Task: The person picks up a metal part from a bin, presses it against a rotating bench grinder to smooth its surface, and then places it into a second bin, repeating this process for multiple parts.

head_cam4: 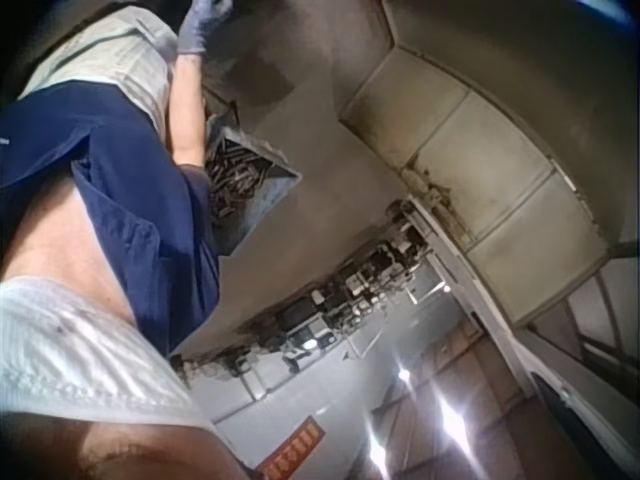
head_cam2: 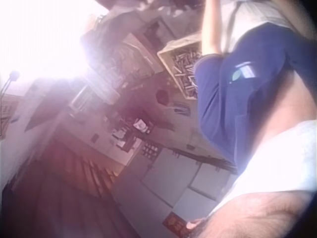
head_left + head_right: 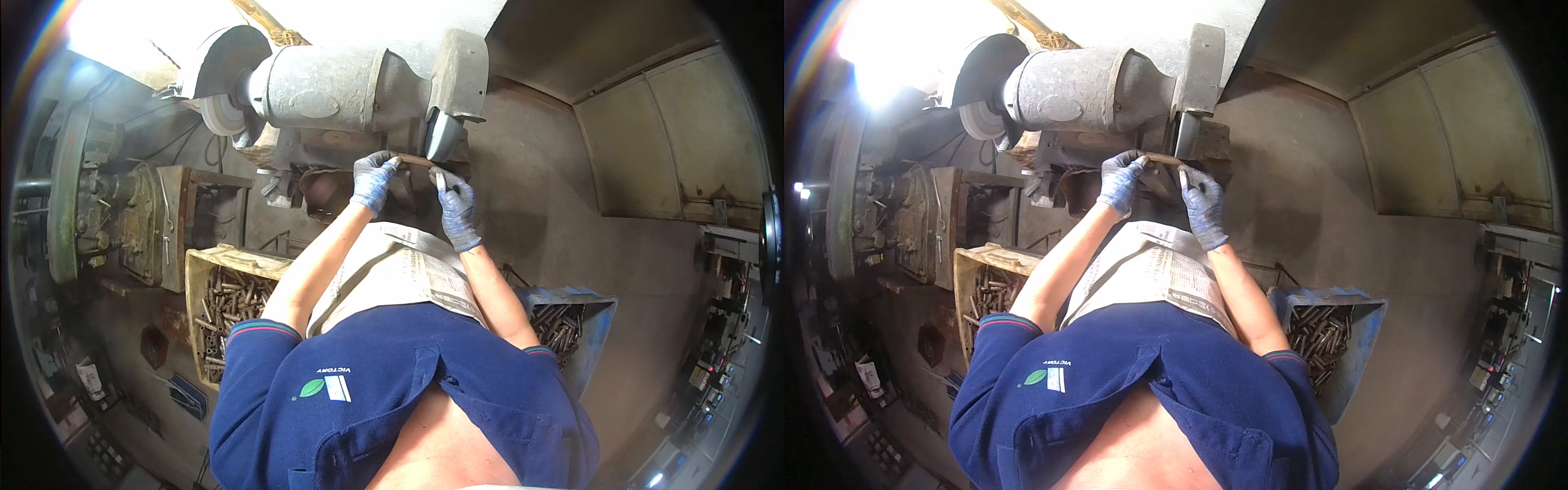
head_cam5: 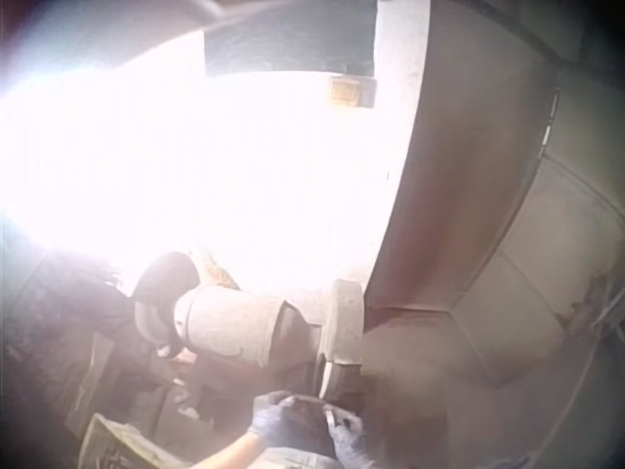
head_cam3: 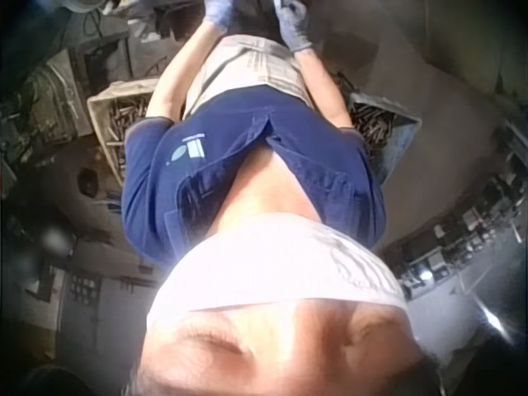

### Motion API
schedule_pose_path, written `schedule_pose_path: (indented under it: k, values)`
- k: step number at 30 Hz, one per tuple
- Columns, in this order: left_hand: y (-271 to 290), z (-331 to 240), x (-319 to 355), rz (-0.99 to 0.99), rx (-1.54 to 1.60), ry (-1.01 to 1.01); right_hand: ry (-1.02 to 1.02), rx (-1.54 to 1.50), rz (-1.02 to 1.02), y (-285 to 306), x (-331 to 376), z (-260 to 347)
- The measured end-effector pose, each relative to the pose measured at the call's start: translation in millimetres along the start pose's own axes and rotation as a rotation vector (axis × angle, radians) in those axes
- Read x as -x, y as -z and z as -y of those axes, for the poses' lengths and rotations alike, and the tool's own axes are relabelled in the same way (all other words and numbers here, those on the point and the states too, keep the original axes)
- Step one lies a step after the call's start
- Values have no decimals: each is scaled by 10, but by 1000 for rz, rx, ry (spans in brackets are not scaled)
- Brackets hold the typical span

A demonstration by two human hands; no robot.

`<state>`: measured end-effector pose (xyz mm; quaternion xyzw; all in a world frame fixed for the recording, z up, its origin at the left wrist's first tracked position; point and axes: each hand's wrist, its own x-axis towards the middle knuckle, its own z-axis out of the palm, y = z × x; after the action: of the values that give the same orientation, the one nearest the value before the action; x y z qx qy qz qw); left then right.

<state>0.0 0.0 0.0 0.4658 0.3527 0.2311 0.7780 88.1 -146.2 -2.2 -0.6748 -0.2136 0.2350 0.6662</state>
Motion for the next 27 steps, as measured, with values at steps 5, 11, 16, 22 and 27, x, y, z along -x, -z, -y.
schedule_pose_path:
  k: [5, 11, 16, 22, 27]
  values:
    - [-154, -121, 44, 65, -76, 45, -13, -24, -38, 139, -5, -81]
    - [-372, -15, 32, 49, -34, 120, -54, -210, -168, 211, 52, 113]
    - [-293, -92, -49, 34, -99, 61, -74, -168, -78, 221, -43, -106]
    - [38, -66, -207, -22, -163, 88, -63, -205, -23, -71, -43, -105]
    - [185, -60, -170, 6, -129, 42, -35, -239, 27, -146, -9, -63]
